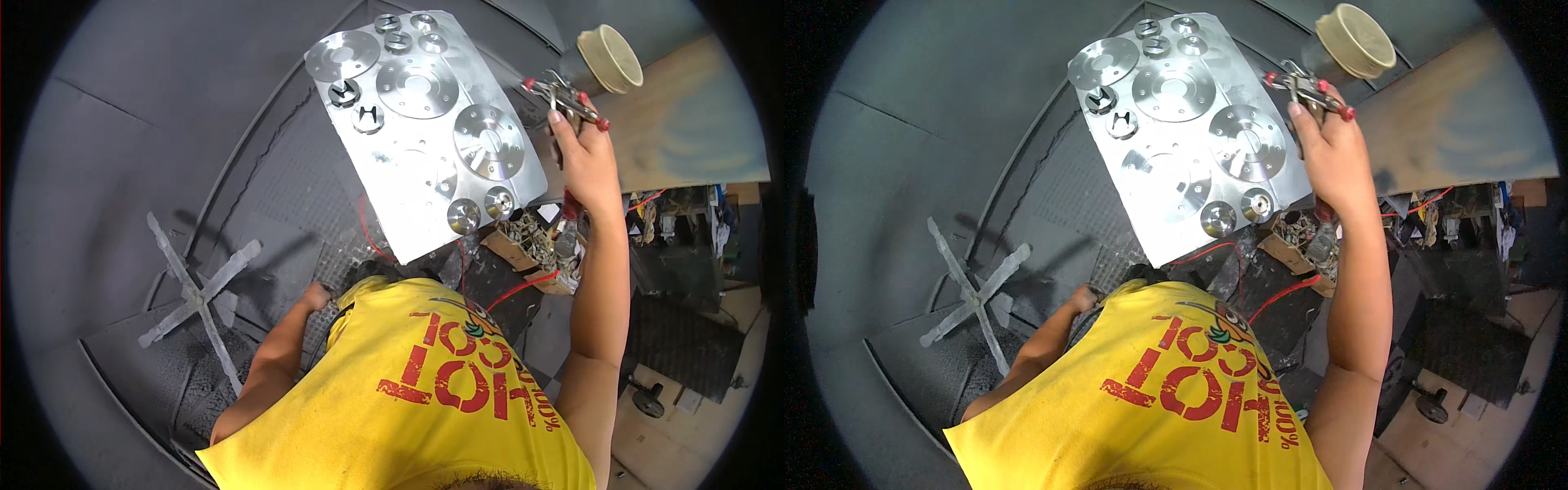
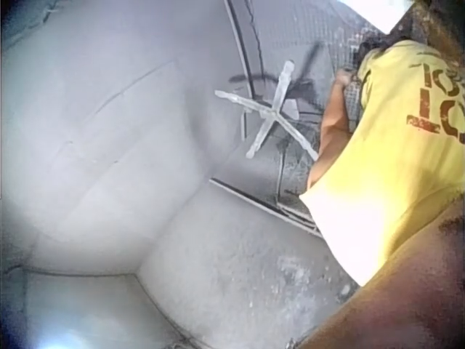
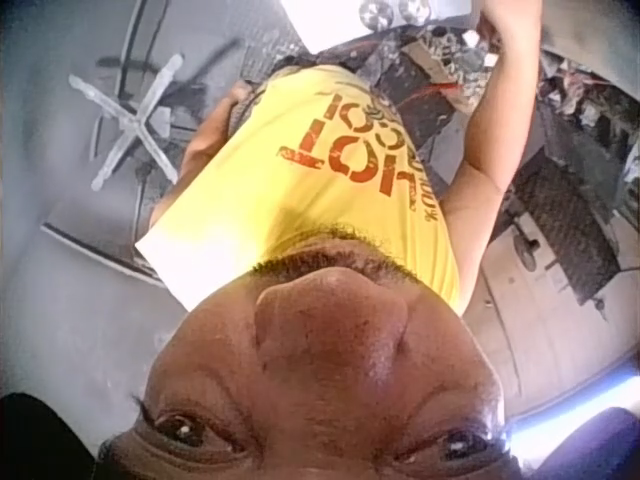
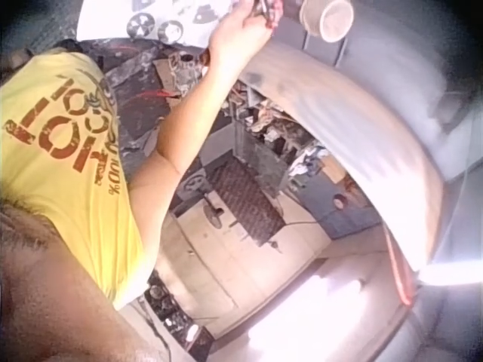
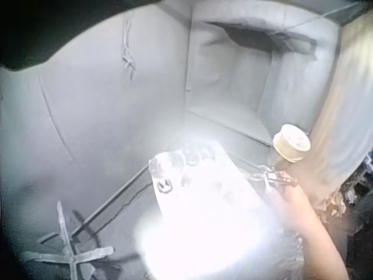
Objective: The recorder uses a spray gun to apply a silver finish to metal flanges on a workshop table.
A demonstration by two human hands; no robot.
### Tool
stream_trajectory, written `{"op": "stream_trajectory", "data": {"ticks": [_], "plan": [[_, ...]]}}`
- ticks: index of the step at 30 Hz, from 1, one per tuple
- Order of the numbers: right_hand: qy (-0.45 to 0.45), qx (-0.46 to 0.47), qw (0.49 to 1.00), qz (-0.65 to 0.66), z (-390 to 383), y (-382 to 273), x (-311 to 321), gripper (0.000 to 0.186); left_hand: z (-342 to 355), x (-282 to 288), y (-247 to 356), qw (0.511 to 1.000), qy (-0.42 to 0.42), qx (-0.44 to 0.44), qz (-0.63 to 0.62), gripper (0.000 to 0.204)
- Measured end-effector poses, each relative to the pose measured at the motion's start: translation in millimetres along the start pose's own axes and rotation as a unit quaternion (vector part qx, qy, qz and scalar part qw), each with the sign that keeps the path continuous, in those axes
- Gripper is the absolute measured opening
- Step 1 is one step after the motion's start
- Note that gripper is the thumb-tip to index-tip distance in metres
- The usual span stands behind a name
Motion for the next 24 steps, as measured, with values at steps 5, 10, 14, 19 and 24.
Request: {"op": "stream_trajectory", "data": {"ticks": [5, 10, 14, 19, 24], "plan": [[-0.018, -0.008, 0.996, -0.086, -19, -13, 10, 0.028, 7, 1, -21, 0.998, -0.054, -0.009, -0.032, 0.033], [-0.092, -0.045, 0.995, 0.011, -52, -39, -11, 0.028, 0, 4, -11, 0.994, -0.033, -0.084, 0.057, 0.029], [-0.127, -0.048, 0.976, 0.169, -66, -55, -40, 0.028, -30, 35, 25, 0.998, -0.044, -0.032, 0.036, 0.024], [-0.119, -0.029, 0.991, 0.05, -36, -62, -44, 0.027, 1, 24, 16, 0.997, -0.031, -0.061, -0.031, 0.019], [-0.072, 0.014, 0.997, 0.021, -16, -63, -45, 0.024, -25, 45, 44, 0.999, -0.028, -0.036, -0.025, 0.019]]}}
Point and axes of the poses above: each hand's wrist, its own z-axis towards the middle knuckle, its own x-axis out of the back of the hand, y = z × x, the point moved 7 cm from there along z, towards the middle knuckle, and after that the axes turned 11 degrees about x, right-handed, at the moved point
